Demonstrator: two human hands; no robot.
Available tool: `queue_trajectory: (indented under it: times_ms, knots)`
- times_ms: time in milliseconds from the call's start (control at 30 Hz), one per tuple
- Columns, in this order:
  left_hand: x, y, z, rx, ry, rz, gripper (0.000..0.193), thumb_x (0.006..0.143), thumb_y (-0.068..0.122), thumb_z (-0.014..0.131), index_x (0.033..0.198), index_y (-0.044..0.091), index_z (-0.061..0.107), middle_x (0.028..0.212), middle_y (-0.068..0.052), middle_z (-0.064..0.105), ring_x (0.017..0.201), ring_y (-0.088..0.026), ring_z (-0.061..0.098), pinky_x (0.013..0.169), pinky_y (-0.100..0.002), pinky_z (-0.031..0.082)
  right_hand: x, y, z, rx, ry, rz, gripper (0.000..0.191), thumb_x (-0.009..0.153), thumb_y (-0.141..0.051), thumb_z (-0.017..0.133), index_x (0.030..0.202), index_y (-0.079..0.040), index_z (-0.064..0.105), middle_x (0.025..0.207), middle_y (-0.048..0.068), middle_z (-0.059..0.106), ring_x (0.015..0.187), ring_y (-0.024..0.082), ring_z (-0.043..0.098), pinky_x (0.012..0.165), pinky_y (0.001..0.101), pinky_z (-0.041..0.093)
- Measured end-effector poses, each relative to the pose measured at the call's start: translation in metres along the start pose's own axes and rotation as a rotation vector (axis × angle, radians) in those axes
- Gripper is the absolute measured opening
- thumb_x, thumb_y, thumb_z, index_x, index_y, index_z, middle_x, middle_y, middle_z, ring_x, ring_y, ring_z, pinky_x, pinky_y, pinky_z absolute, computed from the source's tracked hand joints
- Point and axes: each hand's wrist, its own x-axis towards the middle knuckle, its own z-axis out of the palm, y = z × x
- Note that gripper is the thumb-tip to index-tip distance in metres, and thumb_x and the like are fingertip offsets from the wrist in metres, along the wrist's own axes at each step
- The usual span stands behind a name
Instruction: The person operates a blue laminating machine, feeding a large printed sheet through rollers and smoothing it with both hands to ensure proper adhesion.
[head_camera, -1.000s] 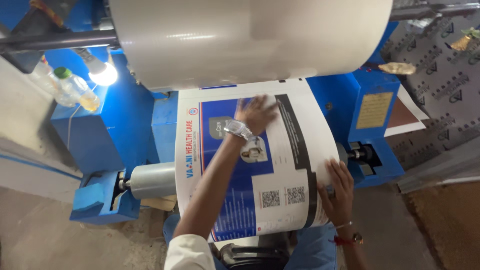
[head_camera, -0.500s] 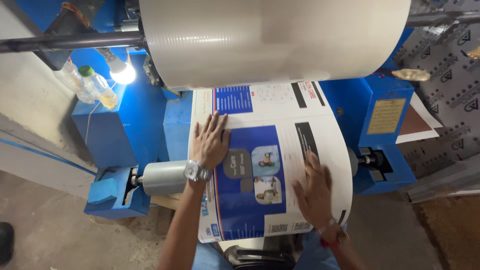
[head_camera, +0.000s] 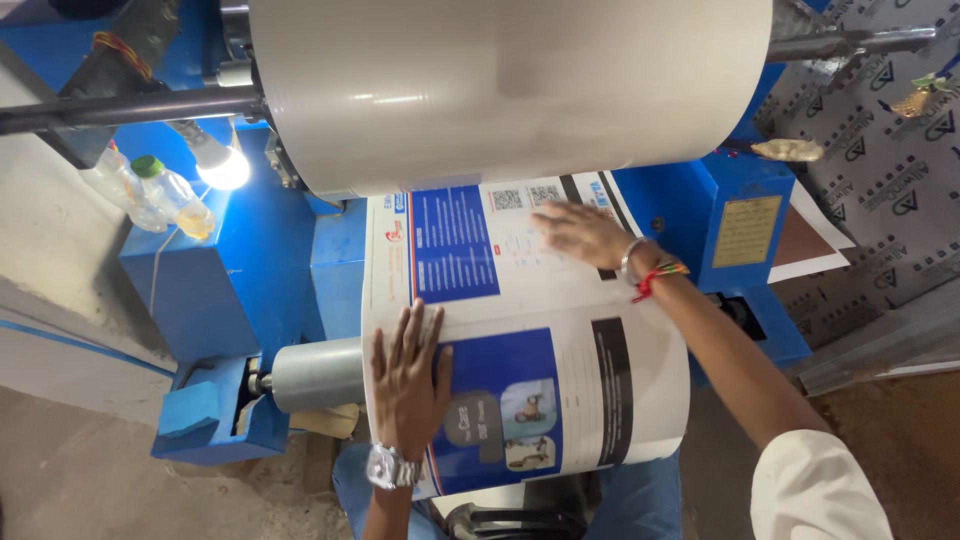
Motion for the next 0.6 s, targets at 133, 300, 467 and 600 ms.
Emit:
queue_trajectory:
  times_ms: [133,300,467,600]
  knots:
    - [-0.030,0.008,-0.001,-0.010,0.030,-0.018,0.051,0.102,0.037,0.041,0.151,0.021,0.043,0.160,-0.005,0.039,0.150,-0.018,0.029,0.126,-0.048,0.010,-0.027,0.006,0.001,-0.023,0.060,0.173,0.062,0.101,-0.056,0.028,0.156,-0.030,0.033,0.165,0.006,0.025,0.153,0.024,0.017,0.123,0.0434,0.013]
    - [-0.048,0.042,-0.006,-0.094,0.057,-0.125,0.051,0.102,0.025,0.037,0.151,0.013,0.043,0.164,-0.010,0.033,0.153,-0.019,0.023,0.125,-0.054,-0.002,-0.069,-0.031,0.010,-0.135,0.238,0.240,0.055,0.101,-0.050,0.038,0.152,-0.030,0.041,0.161,0.007,0.035,0.147,0.025,0.031,0.120,0.0445,0.022]
    - [-0.010,0.071,0.004,-0.220,-0.077,-0.037,0.047,0.104,0.025,0.041,0.149,0.014,0.047,0.163,-0.009,0.033,0.154,-0.018,0.023,0.123,-0.058,-0.006,-0.100,-0.066,0.010,-0.244,0.395,0.220,0.052,0.098,-0.047,0.046,0.148,-0.032,0.049,0.155,0.009,0.044,0.141,0.025,0.042,0.118,0.0443,0.028]
    - [0.030,0.098,0.025,-0.297,-0.174,0.170,0.049,0.105,0.031,0.043,0.151,0.015,0.046,0.163,-0.008,0.035,0.153,-0.021,0.024,0.121,-0.063,-0.002,-0.125,-0.087,0.017,-0.182,0.507,0.211,0.050,0.100,-0.045,0.047,0.147,-0.030,0.051,0.154,0.010,0.046,0.143,0.025,0.042,0.120,0.0449,0.028]
